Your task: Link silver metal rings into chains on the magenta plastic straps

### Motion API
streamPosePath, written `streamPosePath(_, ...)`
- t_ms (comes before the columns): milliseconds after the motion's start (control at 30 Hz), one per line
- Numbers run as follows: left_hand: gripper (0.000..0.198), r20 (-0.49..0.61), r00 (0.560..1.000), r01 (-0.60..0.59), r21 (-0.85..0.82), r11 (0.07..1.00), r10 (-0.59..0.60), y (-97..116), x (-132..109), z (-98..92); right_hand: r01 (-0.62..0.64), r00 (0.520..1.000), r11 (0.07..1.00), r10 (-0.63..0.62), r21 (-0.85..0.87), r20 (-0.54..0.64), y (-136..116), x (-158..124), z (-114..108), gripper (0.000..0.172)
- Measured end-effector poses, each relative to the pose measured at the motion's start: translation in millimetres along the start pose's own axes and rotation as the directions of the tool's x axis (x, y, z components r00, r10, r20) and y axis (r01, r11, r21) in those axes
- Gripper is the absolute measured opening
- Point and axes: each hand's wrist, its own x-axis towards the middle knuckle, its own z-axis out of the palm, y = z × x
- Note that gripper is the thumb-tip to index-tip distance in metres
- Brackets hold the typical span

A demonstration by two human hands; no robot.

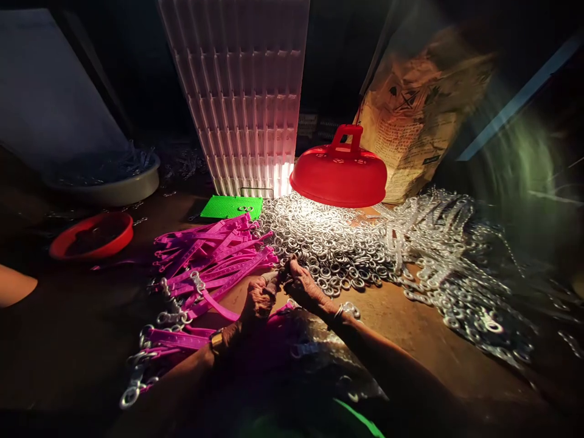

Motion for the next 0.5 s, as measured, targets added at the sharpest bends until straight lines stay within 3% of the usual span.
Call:
streamPosePath(133,0.038,-0.094,0.995,-0.029,0.054,0.998,0.034,4.1,-0.4,-0.4,0.033,0.999,0.999,-0.033,0.007,0.004,-2.6,13.7,-3.6,0.013)
streamPosePath(200,0.043,-0.041,0.998,0.052,0.041,0.998,-0.051,10.6,-2.4,-4.1,0.053,0.998,0.998,-0.054,0.016,0.042,-9.6,19.5,-9.5,0.01)
streamPosePath(300,0.042,0.078,0.983,0.168,-0.014,0.986,-0.167,28.1,-8.3,-11.7,0.105,0.977,0.994,-0.097,-0.027,0.192,-28.9,18.3,-23.0,0.009)
streamPosePath(433,0.036,0.203,0.93,0.319,-0.031,0.947,-0.307,64.7,-24.2,-18.6,0.234,0.917,0.959,-0.162,-0.162,0.365,-55.3,-13.9,-36.2,0.021)
streamPosePath(500,0.036,0.269,0.889,0.371,0.051,0.927,-0.37,80.2,-36.1,-19.3,0.204,0.925,0.966,-0.136,-0.16,0.355,-60.6,-42.1,-37.4,0.021)
